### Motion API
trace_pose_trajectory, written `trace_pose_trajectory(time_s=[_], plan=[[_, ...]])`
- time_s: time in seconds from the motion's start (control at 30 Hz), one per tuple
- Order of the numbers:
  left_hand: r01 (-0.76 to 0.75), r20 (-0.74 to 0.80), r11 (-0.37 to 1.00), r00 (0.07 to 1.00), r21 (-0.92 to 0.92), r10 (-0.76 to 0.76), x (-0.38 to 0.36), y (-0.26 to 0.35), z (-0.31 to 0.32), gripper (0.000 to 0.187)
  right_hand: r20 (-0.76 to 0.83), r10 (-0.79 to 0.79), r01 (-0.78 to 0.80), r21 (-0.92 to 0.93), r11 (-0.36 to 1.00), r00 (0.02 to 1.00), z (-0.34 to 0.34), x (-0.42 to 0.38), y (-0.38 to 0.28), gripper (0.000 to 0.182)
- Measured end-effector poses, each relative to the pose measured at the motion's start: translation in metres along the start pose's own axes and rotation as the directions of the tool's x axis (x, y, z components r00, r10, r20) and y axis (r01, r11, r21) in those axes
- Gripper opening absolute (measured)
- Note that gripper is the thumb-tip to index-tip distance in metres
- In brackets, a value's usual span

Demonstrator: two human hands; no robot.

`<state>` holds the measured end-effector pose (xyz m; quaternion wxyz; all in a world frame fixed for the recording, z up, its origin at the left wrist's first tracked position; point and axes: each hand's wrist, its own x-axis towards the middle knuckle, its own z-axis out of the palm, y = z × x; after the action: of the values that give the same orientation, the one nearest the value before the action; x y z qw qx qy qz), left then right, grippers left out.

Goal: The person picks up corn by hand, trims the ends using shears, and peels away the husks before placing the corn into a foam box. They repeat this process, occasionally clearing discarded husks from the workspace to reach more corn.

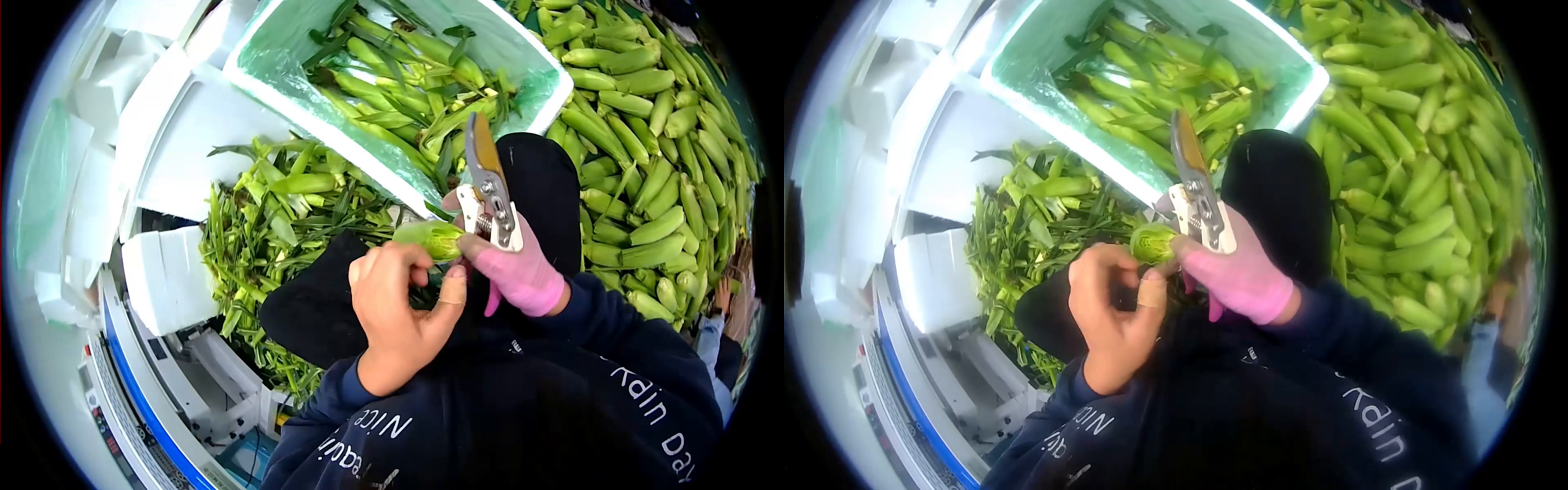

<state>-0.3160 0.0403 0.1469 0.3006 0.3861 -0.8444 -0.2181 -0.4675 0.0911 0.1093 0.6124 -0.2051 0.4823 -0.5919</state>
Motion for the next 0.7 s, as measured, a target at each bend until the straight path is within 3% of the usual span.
trace_pose_trajectory(time_s=[0.07,0.1,0.13,0.17,0.2,0.3,0.33,0.37,0.4,0.47,0.53,0.63,0.7], plan=[[0.095,0.111,0.984,0.987,0.151,-0.113,0.004,-0.001,-0.006,0.035,-0.084,-0.105,0.101,-0.053,0.993,0.991,0.012,-0.003,0.01,0.042],[0.128,0.105,0.981,0.984,0.145,-0.144,0.003,-0.006,-0.004,0.036,-0.053,-0.3,0.286,-0.18,0.941,0.953,0.015,0.003,0.019,0.044],[0.157,0.1,0.978,0.98,0.14,-0.172,0.003,-0.013,-0.003,0.038,-0.068,-0.261,0.249,-0.151,0.957,0.963,0.018,-0.002,0.018,0.044],[0.174,0.075,0.979,0.98,0.111,-0.183,0.003,-0.015,-0.002,0.033,-0.033,-0.319,0.302,-0.245,0.921,0.947,0.019,-0.001,0.023,0.045],[0.143,0.064,0.982,0.986,0.125,-0.152,0.0,-0.015,-0.003,0.03,0.002,-0.376,0.355,-0.333,0.873,0.927,0.02,0.001,0.026,0.045],[0.063,0.082,0.991,0.994,0.119,-0.073,-0.002,-0.018,-0.007,0.026,0.05,-0.349,0.333,-0.454,0.827,0.936,0.019,0.003,0.016,0.045],[0.169,0.218,0.986,0.962,-0.011,-0.163,0.0,-0.025,-0.014,0.023,0.051,-0.196,0.202,-0.314,0.928,0.979,0.015,0.001,0.008,0.045],[0.419,0.326,0.849,0.891,-0.323,-0.315,0.002,-0.03,-0.017,0.022,0.075,-0.053,0.064,-0.166,0.984,0.996,0.011,0.002,-0.002,0.045],[0.623,0.476,0.56,0.781,-0.547,-0.404,0.004,-0.035,-0.019,0.023,0.091,-0.01,0.016,-0.059,0.998,0.996,0.007,0.004,-0.002,0.045],[0.69,0.585,0.303,0.721,-0.657,-0.372,0.015,-0.04,-0.021,0.025,0.122,0.074,-0.093,0.151,0.984,0.99,0.001,0.006,-0.003,0.045],[0.734,0.655,0.154,0.665,-0.661,-0.358,0.019,-0.051,-0.017,0.029,0.109,0.057,-0.089,0.307,0.947,0.992,-0.008,0.007,0.004,0.045],[0.756,0.721,0.161,0.654,-0.635,-0.229,0.031,-0.052,-0.008,0.031,0.091,0.04,-0.07,0.363,0.929,0.995,-0.021,0.007,0.0,0.044],[0.753,0.761,0.279,0.641,-0.596,-0.103,0.045,-0.056,0.0,0.03,-0.017,-0.063,0.065,0.33,0.942,0.998,-0.029,0.002,-0.011,0.043]])
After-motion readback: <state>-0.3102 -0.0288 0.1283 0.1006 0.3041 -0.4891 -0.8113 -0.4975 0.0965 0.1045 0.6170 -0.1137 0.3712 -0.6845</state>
